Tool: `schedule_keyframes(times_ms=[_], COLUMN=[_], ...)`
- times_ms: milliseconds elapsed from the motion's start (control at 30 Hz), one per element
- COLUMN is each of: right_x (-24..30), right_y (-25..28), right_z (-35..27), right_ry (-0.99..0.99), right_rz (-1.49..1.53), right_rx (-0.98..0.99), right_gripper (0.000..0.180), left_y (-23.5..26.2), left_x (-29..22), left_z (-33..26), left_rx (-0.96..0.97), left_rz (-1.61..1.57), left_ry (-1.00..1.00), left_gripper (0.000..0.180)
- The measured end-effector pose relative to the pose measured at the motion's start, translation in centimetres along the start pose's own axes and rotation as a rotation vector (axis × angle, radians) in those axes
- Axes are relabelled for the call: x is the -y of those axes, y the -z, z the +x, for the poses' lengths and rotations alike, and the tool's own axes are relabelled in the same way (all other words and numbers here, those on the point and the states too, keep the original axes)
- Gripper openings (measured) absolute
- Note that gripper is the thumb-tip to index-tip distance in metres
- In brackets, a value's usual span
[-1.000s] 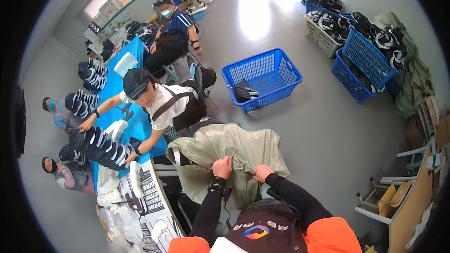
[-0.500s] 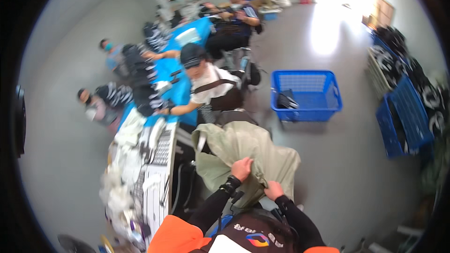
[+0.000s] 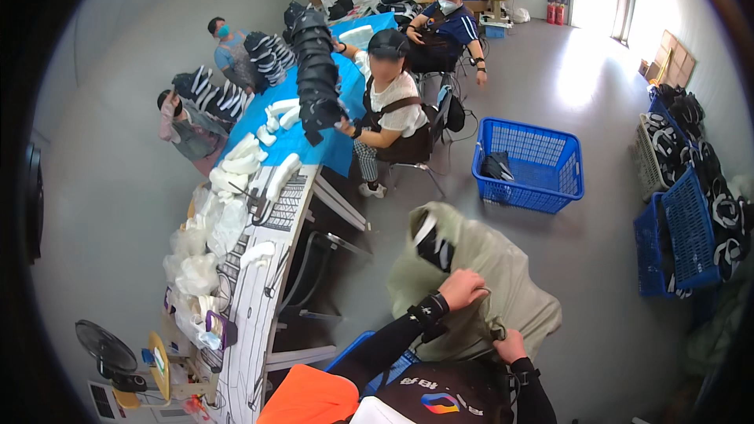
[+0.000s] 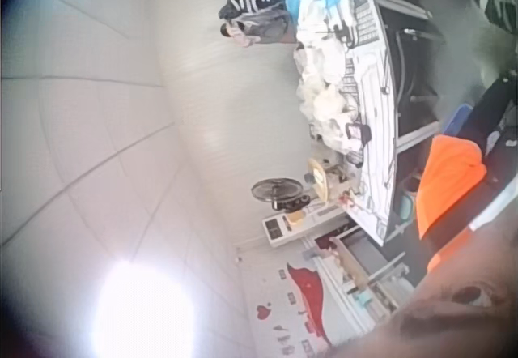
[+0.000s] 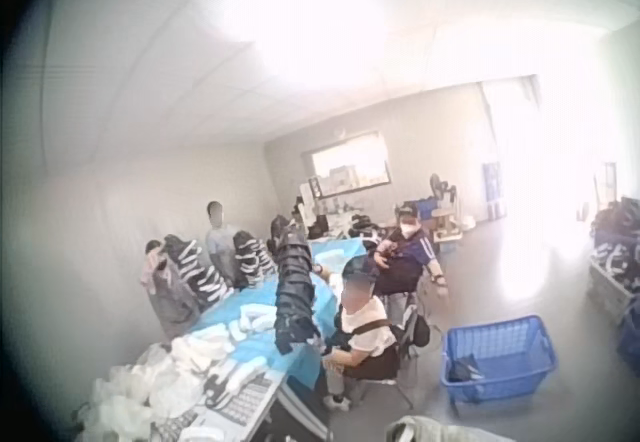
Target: The person transfers stacks of shoe components from plastic baskets into a large bag held by another worker, and then moves empty and full baskets around the work area.
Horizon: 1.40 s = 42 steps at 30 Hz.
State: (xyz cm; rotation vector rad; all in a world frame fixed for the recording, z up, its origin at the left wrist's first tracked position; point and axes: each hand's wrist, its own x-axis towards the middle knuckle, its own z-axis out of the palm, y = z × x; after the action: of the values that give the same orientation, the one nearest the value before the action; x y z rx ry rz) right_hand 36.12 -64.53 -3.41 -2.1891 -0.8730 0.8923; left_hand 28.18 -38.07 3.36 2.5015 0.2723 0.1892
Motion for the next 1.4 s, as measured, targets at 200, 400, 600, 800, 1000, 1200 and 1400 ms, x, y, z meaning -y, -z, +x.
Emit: schedule_keyframes(times_ms=[200,400,600,800,1000,1200,1400], right_x=[-2.2,-1.2,-1.6,-0.5,-3.1,-7.2,-8.9], right_y=[1.9,1.2,0.3,2.4,3.3,4.9,4.1], right_z=[-1.1,-1.2,-0.5,-0.9,-1.6,-3.9,-6.5], right_ry=[-0.118,-0.146,-0.112,-0.1,-0.04,-0.007,-0.059], right_rz=[-0.076,-0.114,-0.089,-0.083,-0.035,-0.083,-0.011], right_rx=[-0.059,0.017,-0.027,0.016,0.159,0.202,0.198], right_gripper=[0.026,0.026,0.025,0.028,0.032,0.031,0.032], left_y=[21.3,22.8,18.4,5.1,-8.6,-13.3,-17.0], left_x=[-13.0,-11.8,-11.4,-7.7,-2.7,-5.5,-6.7], left_z=[-3.3,-6.3,-6.0,0.3,2.0,1.1,-1.3], left_rx=[-0.707,-0.964,-0.702,0.017,0.027,-0.255,-0.337], left_rz=[-0.027,-0.415,-0.387,0.227,0.568,0.222,0.053], left_ry=[-0.234,-0.498,-0.044,-0.221,-0.424,-0.24,-0.073], left_gripper=[0.103,0.063,0.032,0.09,0.056,0.01,0.014])
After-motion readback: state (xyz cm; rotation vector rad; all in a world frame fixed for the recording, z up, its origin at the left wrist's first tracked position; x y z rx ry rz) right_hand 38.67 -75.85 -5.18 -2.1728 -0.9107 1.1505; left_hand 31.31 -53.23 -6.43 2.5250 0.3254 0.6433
